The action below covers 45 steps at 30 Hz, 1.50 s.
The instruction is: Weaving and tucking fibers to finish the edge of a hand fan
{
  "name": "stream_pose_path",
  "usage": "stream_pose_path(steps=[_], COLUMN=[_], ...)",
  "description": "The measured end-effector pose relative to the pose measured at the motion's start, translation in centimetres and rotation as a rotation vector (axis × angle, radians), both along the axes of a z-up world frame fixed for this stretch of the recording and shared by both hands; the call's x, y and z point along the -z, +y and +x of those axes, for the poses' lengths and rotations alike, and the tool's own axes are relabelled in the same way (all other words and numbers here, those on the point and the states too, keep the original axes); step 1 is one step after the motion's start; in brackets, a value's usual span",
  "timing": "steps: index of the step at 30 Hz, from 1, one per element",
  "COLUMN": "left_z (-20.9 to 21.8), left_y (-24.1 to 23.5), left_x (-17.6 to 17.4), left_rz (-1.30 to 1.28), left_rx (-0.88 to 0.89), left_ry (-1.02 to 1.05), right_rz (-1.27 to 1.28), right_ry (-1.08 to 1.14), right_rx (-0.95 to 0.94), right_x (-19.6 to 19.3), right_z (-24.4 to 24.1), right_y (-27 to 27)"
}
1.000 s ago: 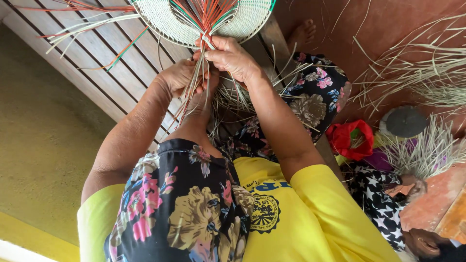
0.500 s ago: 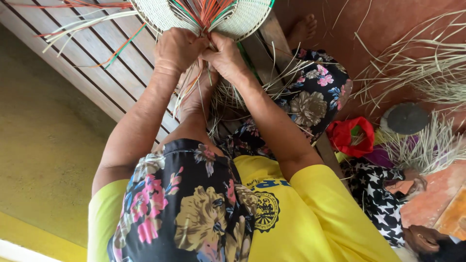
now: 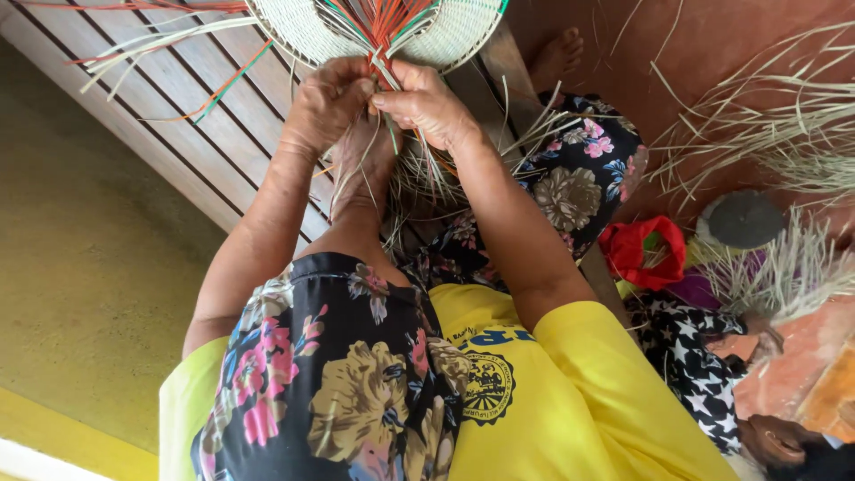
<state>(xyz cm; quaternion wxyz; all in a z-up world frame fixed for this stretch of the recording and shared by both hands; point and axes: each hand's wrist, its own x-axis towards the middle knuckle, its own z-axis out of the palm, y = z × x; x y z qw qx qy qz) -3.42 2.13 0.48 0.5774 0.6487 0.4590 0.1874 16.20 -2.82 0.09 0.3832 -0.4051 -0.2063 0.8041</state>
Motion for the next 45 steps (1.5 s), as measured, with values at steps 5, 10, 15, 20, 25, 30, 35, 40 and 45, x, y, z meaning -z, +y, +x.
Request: stream_pose_path(steps=[5,10,15,20,25,30,35,40,45], left_z=[0.4,0.9,0.1,0.4,-0.6,-1.2,-0.4,2.5,1.9], left_y=[-0.4,-0.7,-0.8,0.3,0.7,1.2,3.5,4.2,3.6], left_x=[-1.6,-3.2,-2.3,-3.8,-0.5,1.4,1.1,-4.8,-3.2], left_rz=[-0.027,-0.315,-0.356,-0.44,-0.195,0.108,-0.054,-0.559,-0.586], left_rx=[0.14,0.049,0.04,0.062,0.188,0.229,0.404,0.338,0.23], left_ry=[0.098,0.162,0.162,0.111,0.155,0.182,0.506,0.363,0.323], right_rz=[-0.015,-0.002,0.016,0.033,0.039,-0.132,0.157,0.195,0.106], right_ry=[-0.068,-0.142,-0.24,-0.257,-0.14,-0.371,-0.743,-0.826,-0.587], right_rx=[0.023,-0.033,-0.057,0.029,0.0,0.026,-0.142,-0.17,-0.146], right_x=[-0.7,-3.2,-4.1,-3.1,-2.2,-2.0,-0.1,-0.4,-1.5], right_z=[-0.5,-0.2,-0.4,-0.8,-0.1,-0.8,-0.7,-1.1,-1.4], right_y=[0.2,0.7,0.8,0.2,-0.1,0.1,0.2,0.2,0.1])
